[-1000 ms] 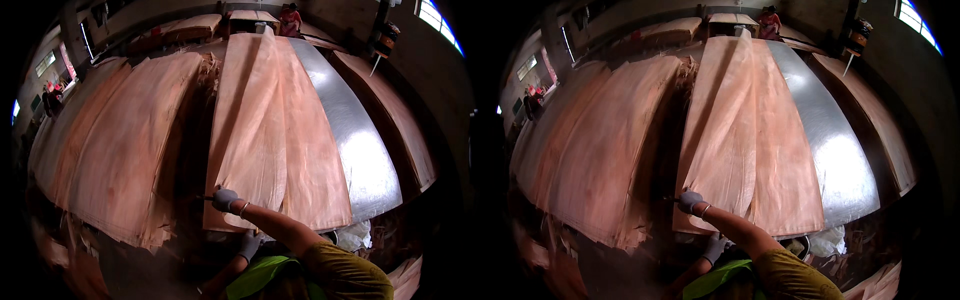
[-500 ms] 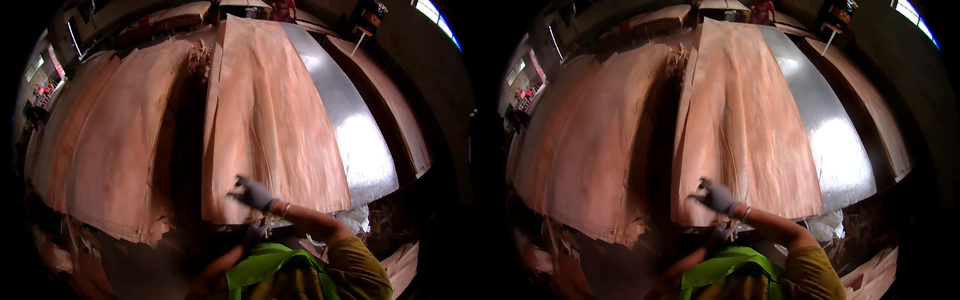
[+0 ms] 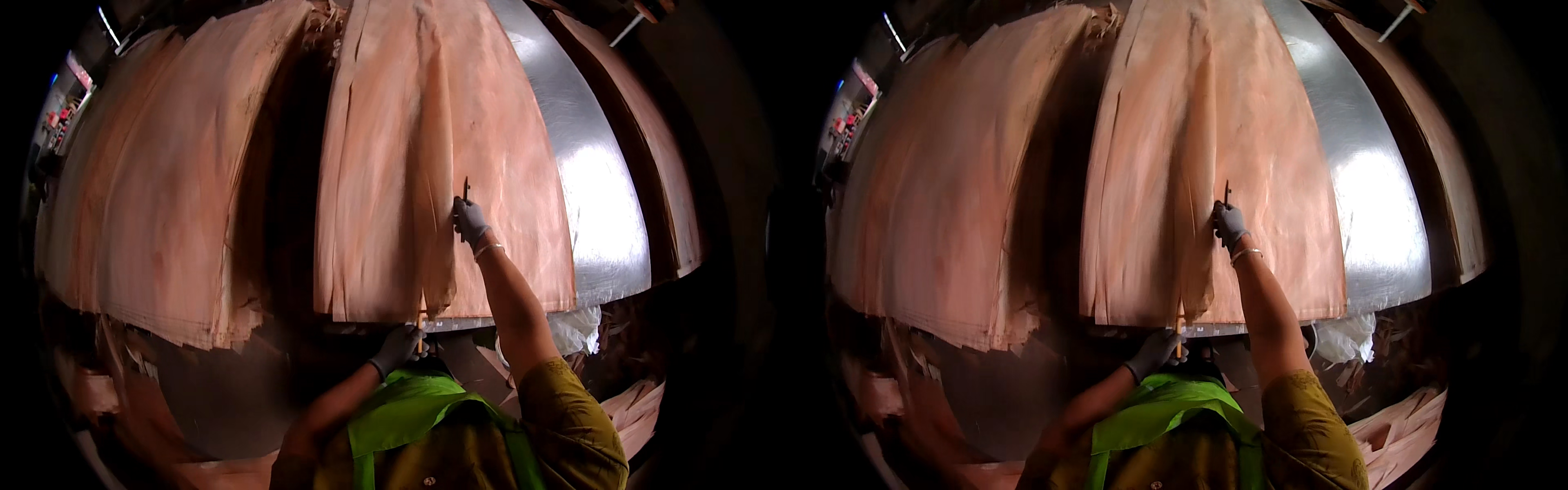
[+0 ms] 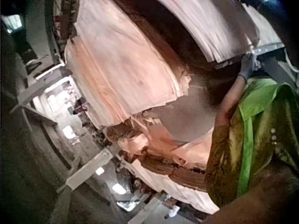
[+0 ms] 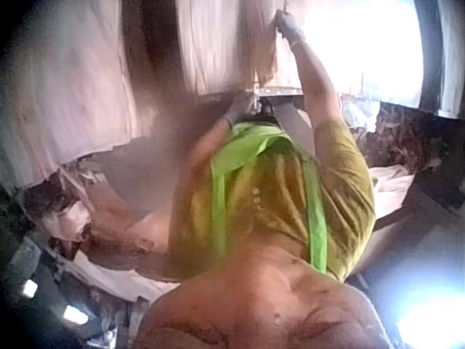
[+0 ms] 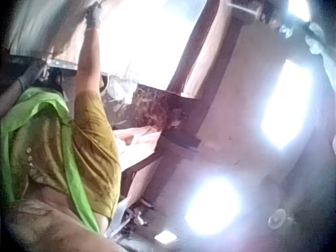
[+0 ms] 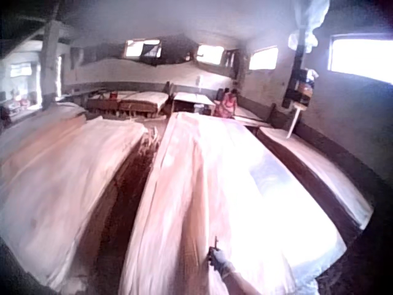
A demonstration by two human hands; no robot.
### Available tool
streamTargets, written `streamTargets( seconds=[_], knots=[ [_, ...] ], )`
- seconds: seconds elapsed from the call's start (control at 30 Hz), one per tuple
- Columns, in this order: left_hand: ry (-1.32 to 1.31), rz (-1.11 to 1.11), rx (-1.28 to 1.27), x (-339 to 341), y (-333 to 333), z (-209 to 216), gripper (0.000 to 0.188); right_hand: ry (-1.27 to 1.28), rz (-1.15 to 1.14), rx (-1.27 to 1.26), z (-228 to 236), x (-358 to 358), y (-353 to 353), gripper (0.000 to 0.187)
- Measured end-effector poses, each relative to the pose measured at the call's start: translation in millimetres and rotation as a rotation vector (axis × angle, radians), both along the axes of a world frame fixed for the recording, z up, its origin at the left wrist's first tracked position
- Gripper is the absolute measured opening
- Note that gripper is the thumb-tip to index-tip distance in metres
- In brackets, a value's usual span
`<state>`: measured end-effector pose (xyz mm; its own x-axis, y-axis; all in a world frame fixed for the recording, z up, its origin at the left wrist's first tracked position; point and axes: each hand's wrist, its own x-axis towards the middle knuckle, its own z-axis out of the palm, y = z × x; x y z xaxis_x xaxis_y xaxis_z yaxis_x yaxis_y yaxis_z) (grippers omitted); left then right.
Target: The person flips, inspects, and sorts large thin wood veneer sheets on a stack, then uses a small tool to cut or trim edges of specific sheets.
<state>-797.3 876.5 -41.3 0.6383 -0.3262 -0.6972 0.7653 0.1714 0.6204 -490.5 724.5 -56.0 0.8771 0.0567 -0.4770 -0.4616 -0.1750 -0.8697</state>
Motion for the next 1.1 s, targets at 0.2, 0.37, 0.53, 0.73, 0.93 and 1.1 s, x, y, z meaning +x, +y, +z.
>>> streamTargets(
  seconds=[0.2,0.37,0.53,0.73,0.93,1.1],
  knots=[
    [-0.121,-0.060,-0.273,8.1,-11.0,24.3,0.031,0.017,0.087,-0.033,14.1,6.1,18.1,0.041],
    [-0.240,-0.086,-0.290,11.8,-28.8,28.3,0.028,0.022,-0.015,0.404,18.7,3.8,46.4,0.057],
    [-0.373,-0.163,-0.247,17.7,-33.4,46.8,0.028,-0.094,0.082,0.092,32.0,17.7,36.1,0.022],
    [-0.273,-0.092,-0.274,0.0,-6.7,38.7,0.037,-0.194,0.168,-0.056,99.7,19.5,25.1,0.018],
    [-0.012,0.468,-0.642,-44.9,58.9,7.3,0.054,-0.155,0.294,-0.124,177.3,23.1,22.4,0.030],
    [0.116,0.912,-0.775,-30.5,69.2,-2.9,0.055,-0.179,0.309,-0.148,175.7,35.8,12.1,0.040]
  ],
)
